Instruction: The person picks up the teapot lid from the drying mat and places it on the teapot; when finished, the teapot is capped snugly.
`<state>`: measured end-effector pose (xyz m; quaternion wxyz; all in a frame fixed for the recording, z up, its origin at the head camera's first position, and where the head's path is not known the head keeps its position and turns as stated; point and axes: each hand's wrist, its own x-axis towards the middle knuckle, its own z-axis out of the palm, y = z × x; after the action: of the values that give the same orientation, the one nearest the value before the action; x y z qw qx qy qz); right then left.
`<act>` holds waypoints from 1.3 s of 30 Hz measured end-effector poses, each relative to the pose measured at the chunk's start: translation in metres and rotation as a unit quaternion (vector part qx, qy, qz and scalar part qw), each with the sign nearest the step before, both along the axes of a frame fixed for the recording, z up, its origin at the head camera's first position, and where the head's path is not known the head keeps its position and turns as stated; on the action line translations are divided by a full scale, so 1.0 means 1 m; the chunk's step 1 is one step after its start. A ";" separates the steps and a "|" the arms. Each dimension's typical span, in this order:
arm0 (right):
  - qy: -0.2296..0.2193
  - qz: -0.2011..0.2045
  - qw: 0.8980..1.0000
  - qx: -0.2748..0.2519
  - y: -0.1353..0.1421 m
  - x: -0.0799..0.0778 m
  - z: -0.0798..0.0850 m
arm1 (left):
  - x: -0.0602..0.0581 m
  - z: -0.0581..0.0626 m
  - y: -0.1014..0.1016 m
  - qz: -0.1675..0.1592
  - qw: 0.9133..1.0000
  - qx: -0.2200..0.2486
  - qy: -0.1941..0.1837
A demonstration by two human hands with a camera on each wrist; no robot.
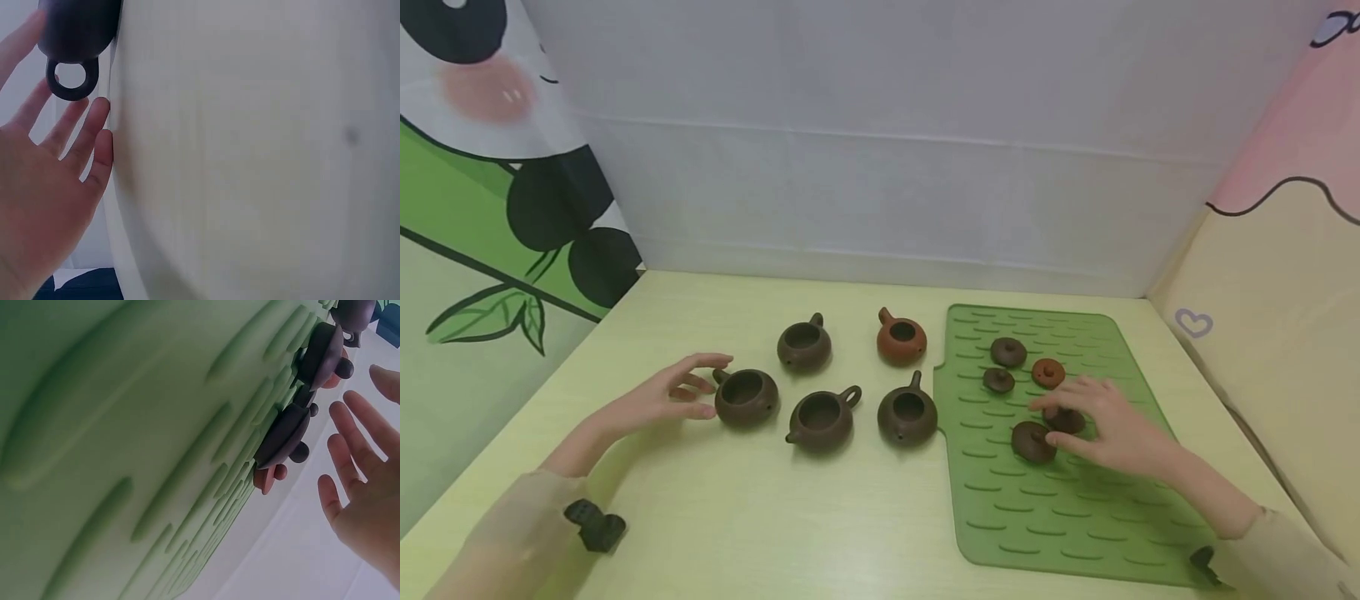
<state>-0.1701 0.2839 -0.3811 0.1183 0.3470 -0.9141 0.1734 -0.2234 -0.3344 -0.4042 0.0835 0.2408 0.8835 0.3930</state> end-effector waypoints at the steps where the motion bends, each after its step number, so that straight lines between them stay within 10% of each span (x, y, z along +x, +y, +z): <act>1: -0.004 0.004 1.000 -0.002 0.000 0.000 0.000 | -0.001 0.000 -0.001 -0.002 1.000 0.001 -0.005; 39: -0.028 0.070 0.997 -0.008 -0.013 -0.018 -0.002 | -0.015 -0.006 -0.003 -0.032 0.993 0.026 -0.111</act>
<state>-0.1886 0.2709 -0.3835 0.0828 0.4045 -0.8888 0.1988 -0.2389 -0.3375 -0.4104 0.1875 0.2256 0.8501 0.4373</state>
